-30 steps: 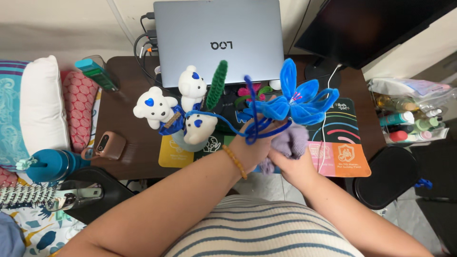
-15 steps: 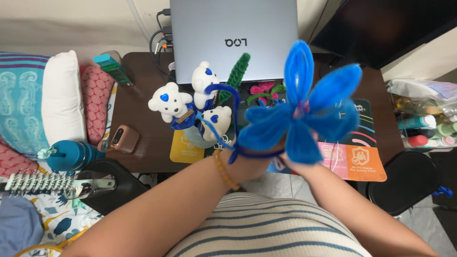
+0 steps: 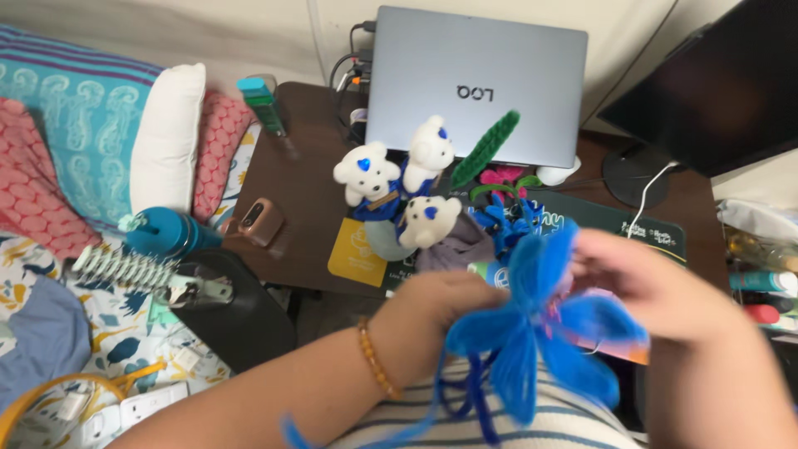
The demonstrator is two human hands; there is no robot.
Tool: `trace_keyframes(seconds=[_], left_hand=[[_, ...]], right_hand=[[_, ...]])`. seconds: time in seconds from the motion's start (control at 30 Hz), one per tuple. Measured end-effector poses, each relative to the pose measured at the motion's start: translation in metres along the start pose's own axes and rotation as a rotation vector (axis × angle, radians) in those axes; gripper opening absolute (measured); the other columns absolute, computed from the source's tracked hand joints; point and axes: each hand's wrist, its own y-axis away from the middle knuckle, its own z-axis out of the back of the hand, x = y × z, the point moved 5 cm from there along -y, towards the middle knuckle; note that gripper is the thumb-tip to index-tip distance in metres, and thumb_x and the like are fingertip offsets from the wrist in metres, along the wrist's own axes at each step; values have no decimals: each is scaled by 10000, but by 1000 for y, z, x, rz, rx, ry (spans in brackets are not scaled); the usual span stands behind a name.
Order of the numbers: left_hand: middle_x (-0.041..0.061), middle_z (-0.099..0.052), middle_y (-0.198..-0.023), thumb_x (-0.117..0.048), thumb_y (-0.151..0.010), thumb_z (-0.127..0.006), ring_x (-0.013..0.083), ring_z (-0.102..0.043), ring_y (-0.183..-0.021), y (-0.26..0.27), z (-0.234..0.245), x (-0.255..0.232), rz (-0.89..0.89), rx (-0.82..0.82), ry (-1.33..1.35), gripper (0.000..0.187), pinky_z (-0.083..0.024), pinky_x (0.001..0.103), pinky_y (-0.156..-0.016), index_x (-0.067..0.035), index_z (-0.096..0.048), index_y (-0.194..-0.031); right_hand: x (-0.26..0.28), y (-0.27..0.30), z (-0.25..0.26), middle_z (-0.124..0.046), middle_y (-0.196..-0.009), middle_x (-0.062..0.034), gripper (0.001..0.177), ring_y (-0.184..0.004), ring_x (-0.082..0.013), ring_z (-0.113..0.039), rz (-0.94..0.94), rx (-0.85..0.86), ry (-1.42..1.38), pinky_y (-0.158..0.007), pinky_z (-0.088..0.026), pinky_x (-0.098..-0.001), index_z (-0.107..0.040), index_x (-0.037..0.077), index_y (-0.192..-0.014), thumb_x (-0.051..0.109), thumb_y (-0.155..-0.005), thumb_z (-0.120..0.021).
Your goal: The person wipes several bear-shaped and flower-shaped decorative toys with a purple cloth.
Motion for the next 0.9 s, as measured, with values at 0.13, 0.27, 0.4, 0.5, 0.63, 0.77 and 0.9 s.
trace_keyframes(seconds=[0.13, 0.27, 0.4, 0.5, 0.63, 0.77, 0.9], left_hand=[[54, -686, -920, -121, -877, -756, 224, -703, -829, 4, 20, -15, -15, -137, -262, 372, -574, 321, -724, -153, -712, -1245], [50, -671, -895, -107, -874, -755, 253, -687, -822, 7, 22, -22, -45, -151, -482, 446, -556, 372, -694, -185, -693, -1309], [59, -687, -1045, -112, -922, -758, 260, -701, -979, 8, 37, -25, -117, -211, -299, 505, -574, 370, -866, -152, -607, -1402], [66, -713, -1061, -185, -872, -836, 257, -707, -974, 4, 50, -24, -61, -267, -262, 496, -571, 354, -855, -161, -643, -1328], [79, -723, -1079, -146, -778, -839, 260, -705, -982, 15, 80, -30, -92, -365, -412, 474, -569, 356, -854, -147, -683, -1225], [58, -730, -1018, -39, -818, -773, 240, -725, -934, 27, 97, -5, -51, -401, -412, 336, -587, 328, -837, -136, -737, -1138], [69, -771, -1075, 56, -939, -645, 181, -752, -954, 47, 118, 43, 42, -519, -126, 282, -611, 305, -842, -60, -741, -1178]], right_hand=[[56, 19, -33, -594, -1380, -136, 869, -1276, -242, -586, 496, 184, -444, -1082, -454, -397, -398, 18, -1528, 161, -804, -857], [39, 10, -47, -669, -1287, -136, 781, -1155, -201, -662, 370, -114, -185, -988, -530, -351, -484, -5, -1492, -34, -796, -837], [37, -1, -33, -711, -1097, -97, 402, -974, -125, -668, 289, -467, -36, -837, -567, -286, -667, -47, -1242, -74, -854, -767], [63, -2, -24, -759, -988, -72, 236, -854, -111, -708, 282, -518, -70, -762, -585, -258, -719, -25, -1143, -27, -908, -699], [113, -17, -37, -749, -1013, -53, 225, -897, -98, -698, 338, -522, 244, -810, -580, -256, -723, -12, -1129, -26, -905, -704], [139, -50, -60, -736, -991, -58, 276, -919, -99, -704, 417, -396, 373, -844, -593, -252, -709, 10, -1167, 36, -892, -717], [138, -61, -56, -688, -1022, 5, 277, -892, -65, -647, 453, -423, 61, -789, -526, -213, -693, 75, -1254, 162, -1016, -580]])
